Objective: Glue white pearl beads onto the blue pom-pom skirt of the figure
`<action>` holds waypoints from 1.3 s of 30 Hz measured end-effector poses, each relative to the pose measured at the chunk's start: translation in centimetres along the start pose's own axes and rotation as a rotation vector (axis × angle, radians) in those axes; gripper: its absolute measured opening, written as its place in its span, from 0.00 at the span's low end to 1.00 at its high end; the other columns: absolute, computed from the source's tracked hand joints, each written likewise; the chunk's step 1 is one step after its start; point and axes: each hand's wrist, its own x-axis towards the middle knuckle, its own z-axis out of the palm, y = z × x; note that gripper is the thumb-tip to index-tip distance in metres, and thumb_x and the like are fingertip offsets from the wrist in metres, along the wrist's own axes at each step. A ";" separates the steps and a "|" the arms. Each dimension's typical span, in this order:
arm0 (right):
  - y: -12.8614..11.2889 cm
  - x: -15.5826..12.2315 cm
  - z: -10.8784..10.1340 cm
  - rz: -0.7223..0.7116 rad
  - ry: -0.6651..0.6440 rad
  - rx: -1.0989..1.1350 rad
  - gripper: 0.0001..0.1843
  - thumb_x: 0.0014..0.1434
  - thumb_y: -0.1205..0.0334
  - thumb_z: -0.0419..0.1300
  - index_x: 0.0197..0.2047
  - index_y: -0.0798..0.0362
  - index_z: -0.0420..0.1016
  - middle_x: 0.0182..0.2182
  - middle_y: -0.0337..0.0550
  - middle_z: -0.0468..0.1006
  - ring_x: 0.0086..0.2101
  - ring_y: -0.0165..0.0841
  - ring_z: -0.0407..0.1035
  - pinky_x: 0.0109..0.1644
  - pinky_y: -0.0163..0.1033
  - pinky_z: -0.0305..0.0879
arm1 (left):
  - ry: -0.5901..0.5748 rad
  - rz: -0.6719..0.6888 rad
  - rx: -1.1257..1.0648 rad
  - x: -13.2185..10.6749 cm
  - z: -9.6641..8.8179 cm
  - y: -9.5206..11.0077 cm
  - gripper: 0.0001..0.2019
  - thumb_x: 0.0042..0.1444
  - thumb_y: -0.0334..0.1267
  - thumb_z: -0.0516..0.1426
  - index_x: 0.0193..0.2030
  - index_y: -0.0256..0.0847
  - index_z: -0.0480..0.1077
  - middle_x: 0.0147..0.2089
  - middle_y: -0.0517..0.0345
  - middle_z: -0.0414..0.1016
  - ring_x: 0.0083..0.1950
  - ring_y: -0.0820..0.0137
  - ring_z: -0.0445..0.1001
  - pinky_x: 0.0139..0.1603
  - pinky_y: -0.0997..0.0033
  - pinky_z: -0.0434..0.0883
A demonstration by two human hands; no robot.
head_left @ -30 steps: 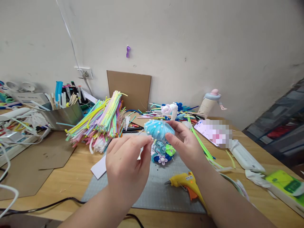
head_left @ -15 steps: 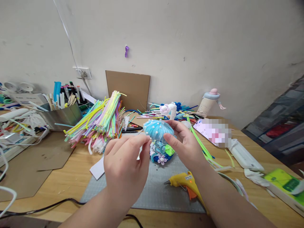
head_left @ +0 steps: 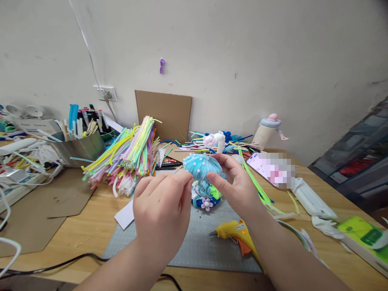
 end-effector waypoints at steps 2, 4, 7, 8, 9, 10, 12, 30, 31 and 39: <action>0.0 0.0 0.0 -0.005 -0.005 0.006 0.27 0.51 0.46 0.67 0.50 0.49 0.68 0.50 0.49 0.73 0.50 0.46 0.68 0.55 0.56 0.63 | -0.005 0.020 0.009 0.1 0.0 0.1 0.08 0.53 0.26 0.62 0.37 0.42 0.71 0.31 0.62 0.80 0.32 0.71 0.77 0.36 0.66 0.62; 0.0 0.0 0.0 -0.008 -0.004 0.005 0.27 0.50 0.46 0.67 0.50 0.49 0.69 0.49 0.49 0.73 0.50 0.46 0.68 0.55 0.55 0.63 | -0.012 0.032 0.022 0.2 -0.1 0.1 0.08 0.53 0.25 0.61 0.37 0.42 0.71 0.31 0.63 0.81 0.32 0.71 0.77 0.36 0.65 0.62; 0.0 0.0 0.1 -0.001 0.007 0.008 0.27 0.51 0.46 0.67 0.50 0.49 0.69 0.48 0.49 0.73 0.49 0.46 0.69 0.54 0.55 0.64 | -0.005 0.023 0.022 0.2 -0.2 0.1 0.07 0.54 0.27 0.61 0.37 0.43 0.71 0.32 0.63 0.80 0.33 0.70 0.78 0.37 0.65 0.63; 0.0 0.0 0.1 0.006 0.007 0.013 0.27 0.51 0.46 0.67 0.50 0.49 0.68 0.48 0.49 0.74 0.49 0.46 0.69 0.54 0.54 0.64 | -0.004 0.014 0.010 0.2 -0.2 0.0 0.07 0.54 0.28 0.61 0.38 0.43 0.71 0.33 0.63 0.81 0.35 0.70 0.78 0.38 0.65 0.63; -0.1 0.0 0.0 0.014 0.004 0.020 0.27 0.51 0.46 0.67 0.50 0.49 0.68 0.48 0.48 0.74 0.49 0.46 0.69 0.53 0.54 0.64 | -0.001 0.001 -0.010 0.1 -0.2 -0.1 0.07 0.55 0.28 0.61 0.38 0.44 0.71 0.35 0.62 0.81 0.37 0.69 0.78 0.40 0.65 0.64; -0.1 0.0 0.0 0.022 0.000 0.026 0.26 0.51 0.46 0.66 0.49 0.49 0.68 0.48 0.48 0.74 0.49 0.46 0.69 0.53 0.54 0.65 | 0.002 -0.018 -0.038 0.0 -0.2 -0.2 0.08 0.55 0.28 0.61 0.39 0.44 0.71 0.37 0.61 0.80 0.39 0.69 0.77 0.41 0.65 0.65; 0.0 0.0 0.0 0.032 -0.009 0.033 0.26 0.51 0.45 0.66 0.49 0.48 0.68 0.48 0.48 0.74 0.48 0.45 0.69 0.53 0.53 0.65 | 0.018 -0.062 -0.098 -0.3 -0.1 -0.3 0.09 0.54 0.27 0.61 0.39 0.44 0.71 0.40 0.58 0.78 0.42 0.68 0.75 0.44 0.64 0.67; 0.0 0.0 -0.1 0.028 -0.019 0.039 0.26 0.51 0.46 0.66 0.49 0.47 0.69 0.48 0.47 0.74 0.49 0.45 0.69 0.51 0.51 0.66 | 0.037 -0.096 -0.116 -0.3 0.7 -0.2 0.08 0.54 0.25 0.61 0.37 0.42 0.73 0.38 0.57 0.69 0.39 0.69 0.70 0.41 0.66 0.68; -0.1 0.0 -0.1 0.029 -0.016 0.039 0.25 0.51 0.46 0.66 0.49 0.47 0.69 0.48 0.47 0.73 0.49 0.45 0.69 0.51 0.51 0.66 | 0.031 -0.094 -0.115 -0.3 0.7 -0.2 0.08 0.53 0.25 0.61 0.37 0.42 0.73 0.38 0.57 0.69 0.39 0.69 0.70 0.41 0.66 0.68; -0.3 0.1 -0.2 0.018 -0.017 0.022 0.24 0.51 0.48 0.66 0.48 0.47 0.69 0.48 0.46 0.73 0.49 0.44 0.69 0.52 0.49 0.65 | 0.022 -0.080 -0.100 -0.1 0.8 -0.2 0.07 0.53 0.26 0.61 0.36 0.43 0.73 0.38 0.57 0.70 0.40 0.69 0.70 0.42 0.65 0.68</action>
